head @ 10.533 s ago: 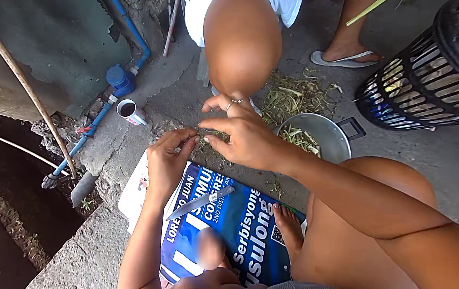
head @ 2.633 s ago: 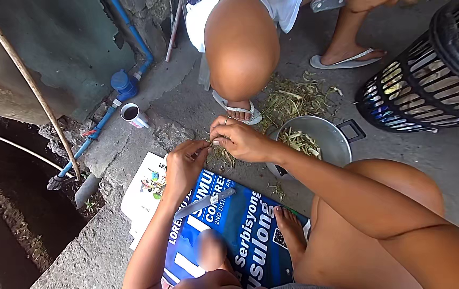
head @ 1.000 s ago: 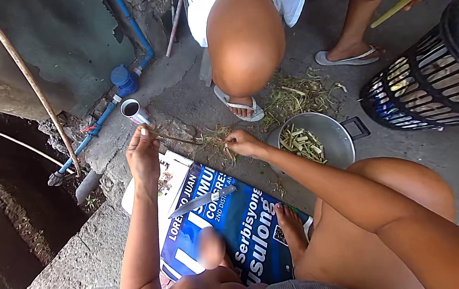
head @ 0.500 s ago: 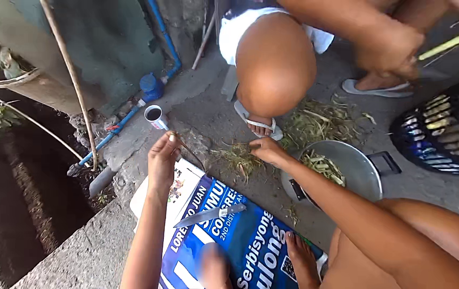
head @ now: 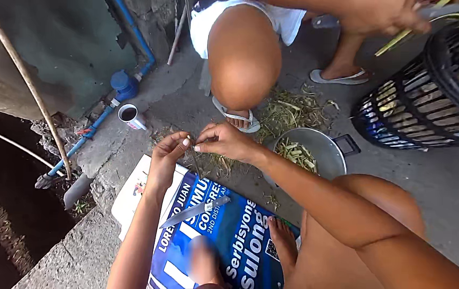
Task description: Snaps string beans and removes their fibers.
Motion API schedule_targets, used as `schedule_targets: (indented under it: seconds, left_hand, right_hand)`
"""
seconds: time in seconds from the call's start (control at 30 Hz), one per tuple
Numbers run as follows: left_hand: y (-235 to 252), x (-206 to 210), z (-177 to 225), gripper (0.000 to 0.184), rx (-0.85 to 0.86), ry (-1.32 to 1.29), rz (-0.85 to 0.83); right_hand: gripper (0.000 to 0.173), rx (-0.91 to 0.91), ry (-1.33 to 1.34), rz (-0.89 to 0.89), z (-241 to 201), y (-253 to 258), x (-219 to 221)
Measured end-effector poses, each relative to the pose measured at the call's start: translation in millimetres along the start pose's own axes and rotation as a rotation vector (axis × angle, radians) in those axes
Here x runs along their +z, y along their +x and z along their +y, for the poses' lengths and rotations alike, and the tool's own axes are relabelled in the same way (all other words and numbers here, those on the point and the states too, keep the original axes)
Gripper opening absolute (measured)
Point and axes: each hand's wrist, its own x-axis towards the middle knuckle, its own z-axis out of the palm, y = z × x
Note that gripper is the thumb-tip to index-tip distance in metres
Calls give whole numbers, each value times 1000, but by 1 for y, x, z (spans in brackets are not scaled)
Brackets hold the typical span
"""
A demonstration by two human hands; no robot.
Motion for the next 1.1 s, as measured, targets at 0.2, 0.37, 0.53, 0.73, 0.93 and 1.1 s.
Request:
schedule_targets:
  seconds: [0.2, 0.37, 0.53, 0.73, 0.93, 1.1]
  left_hand:
    - [2, 3, 0, 20, 4, 5, 6]
    - [1, 13, -6, 20, 41, -55, 15]
    - [1, 20, -9, 27, 87, -64, 74]
    - [4, 20, -13, 24, 186, 149, 88]
    - [8, 20, -17, 22, 266, 228, 54]
    - [10, 22, -18, 21, 289, 273, 23]
  right_hand:
    - [9, 110, 106, -29, -2, -1, -6]
    - [5, 42, 104, 33, 2, -5, -3]
    - [3, 50, 152, 62, 5, -5, -3]
    - [12, 56, 128, 116, 6, -4, -13]
    - [6, -60, -10, 143, 7, -5, -21]
    - [4, -27, 69, 121, 6, -4, -17]
